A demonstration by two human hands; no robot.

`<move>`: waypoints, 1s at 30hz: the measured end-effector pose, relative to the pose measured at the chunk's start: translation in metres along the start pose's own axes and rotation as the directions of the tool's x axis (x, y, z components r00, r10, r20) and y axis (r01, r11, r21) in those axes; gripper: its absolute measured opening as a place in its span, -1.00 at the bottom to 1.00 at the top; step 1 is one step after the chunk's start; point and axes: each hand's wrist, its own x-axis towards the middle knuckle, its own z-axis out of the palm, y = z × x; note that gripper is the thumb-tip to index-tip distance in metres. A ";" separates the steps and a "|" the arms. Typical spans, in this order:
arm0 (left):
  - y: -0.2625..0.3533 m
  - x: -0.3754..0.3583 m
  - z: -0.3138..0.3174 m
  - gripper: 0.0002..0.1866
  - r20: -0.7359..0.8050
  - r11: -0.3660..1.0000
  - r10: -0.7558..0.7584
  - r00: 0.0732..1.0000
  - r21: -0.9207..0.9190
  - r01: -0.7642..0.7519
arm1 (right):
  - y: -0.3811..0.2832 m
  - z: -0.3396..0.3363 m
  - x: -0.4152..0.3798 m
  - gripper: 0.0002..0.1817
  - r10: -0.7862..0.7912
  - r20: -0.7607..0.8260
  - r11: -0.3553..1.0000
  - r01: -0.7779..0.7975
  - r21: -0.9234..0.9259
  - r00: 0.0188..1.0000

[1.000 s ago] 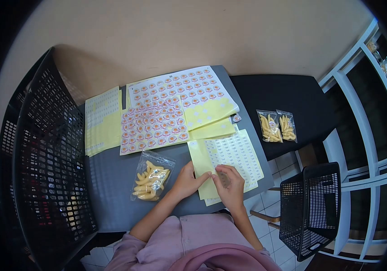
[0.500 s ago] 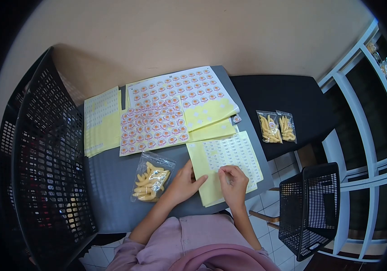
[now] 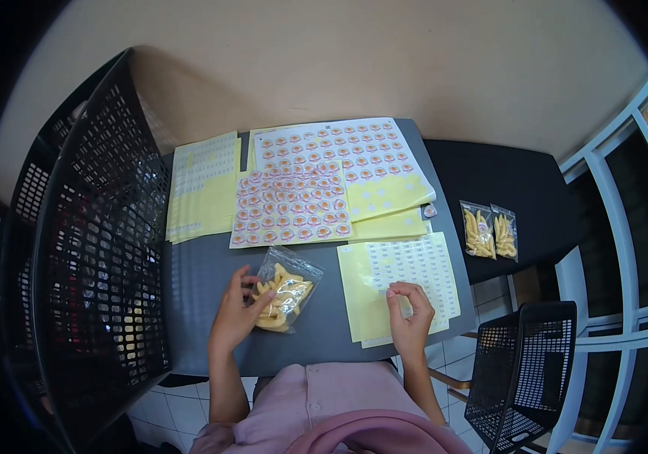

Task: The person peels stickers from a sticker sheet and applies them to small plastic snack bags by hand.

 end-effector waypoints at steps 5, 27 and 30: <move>-0.003 -0.004 0.010 -0.39 0.111 0.979 0.053 0.992 -0.202 -0.030 | -0.014 0.019 0.000 -0.96 -0.001 0.053 0.986 -0.008 0.164 0.999; 0.061 -0.028 0.056 -0.37 -0.204 0.617 0.737 0.645 -0.187 -0.764 | -0.096 0.042 0.020 -0.76 -0.748 -0.274 0.657 0.733 -0.174 0.605; 0.062 -0.028 0.058 -0.34 -0.237 0.579 0.765 0.599 -0.156 -0.801 | -0.099 0.041 0.020 -0.76 -0.738 -0.270 0.669 0.724 -0.171 0.618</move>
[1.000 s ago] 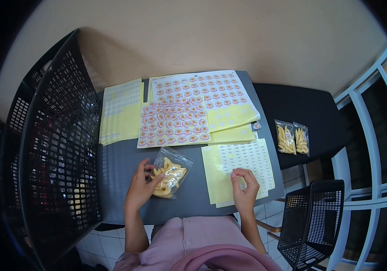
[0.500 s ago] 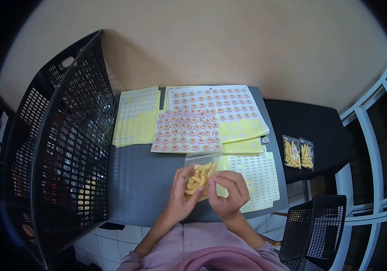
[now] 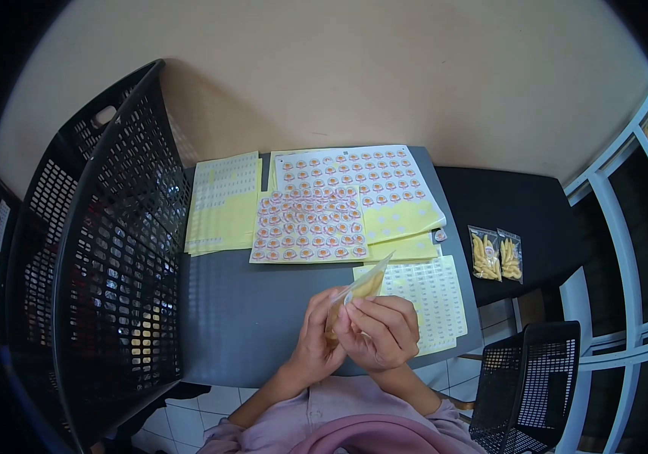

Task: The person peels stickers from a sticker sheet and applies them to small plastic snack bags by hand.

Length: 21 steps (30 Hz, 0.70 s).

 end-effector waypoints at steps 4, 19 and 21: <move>-0.002 -0.001 0.001 -0.32 -0.002 0.999 0.010 1.000 -0.045 -0.010 | -0.002 0.002 0.001 -0.78 0.028 -0.001 1.000 -0.028 0.010 1.000; -0.004 -0.004 0.000 -0.32 0.016 0.997 0.021 1.000 0.071 -0.023 | -0.009 0.002 0.001 -0.81 0.131 0.129 0.990 -0.136 0.030 0.983; -0.009 -0.010 0.002 -0.32 0.029 0.997 -0.006 1.000 0.082 0.004 | -0.009 0.003 -0.003 -0.78 0.079 0.120 0.997 -0.079 -0.003 0.990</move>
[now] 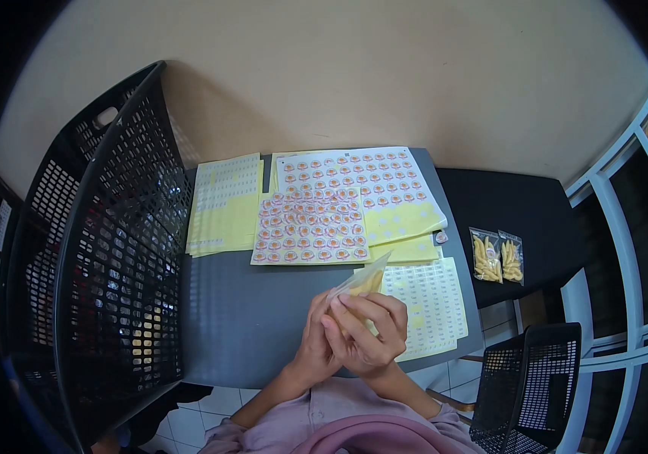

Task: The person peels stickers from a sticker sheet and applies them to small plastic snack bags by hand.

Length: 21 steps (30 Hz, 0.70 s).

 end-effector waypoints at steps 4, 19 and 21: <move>0.002 -0.003 0.002 -0.32 -0.026 1.000 0.012 1.000 -0.006 -0.013 | 0.004 -0.001 -0.007 -0.77 0.012 -0.007 1.000 -0.012 -0.004 1.000; -0.015 -0.024 0.010 -0.38 -0.001 0.966 -0.143 0.990 -0.218 0.140 | 0.020 0.006 -0.022 -0.77 0.094 0.100 0.996 -0.094 -0.012 0.991; -0.015 -0.027 0.009 -0.36 -0.020 0.972 -0.191 0.981 -0.145 0.186 | 0.027 0.004 -0.020 -0.78 0.100 0.125 0.995 -0.098 -0.028 0.987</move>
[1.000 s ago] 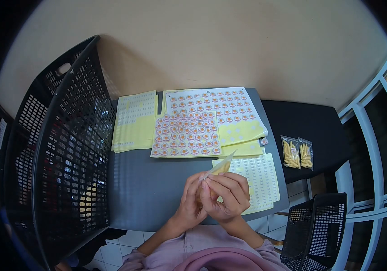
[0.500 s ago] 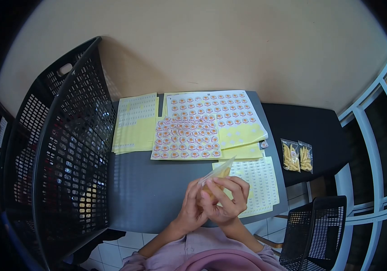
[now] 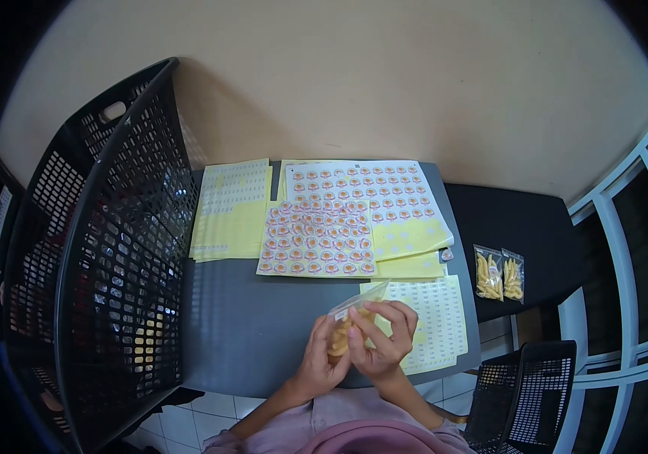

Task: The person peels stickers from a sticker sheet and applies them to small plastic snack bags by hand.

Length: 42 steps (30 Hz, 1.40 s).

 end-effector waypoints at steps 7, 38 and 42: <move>0.004 0.010 -0.022 -0.29 0.103 0.708 -0.506 0.857 -0.518 0.480 | 0.048 0.001 0.015 -0.76 0.248 0.086 0.958 -0.257 0.130 0.965; -0.140 0.167 -0.104 -0.68 -0.153 0.806 -0.468 0.870 0.330 0.492 | 0.077 0.190 0.105 -0.67 0.078 0.683 0.993 -0.119 0.013 0.726; -0.142 0.172 -0.102 -0.74 -0.157 0.880 -0.428 0.890 0.152 0.451 | 0.083 0.197 0.100 -0.73 0.064 0.603 0.980 -0.166 0.114 0.795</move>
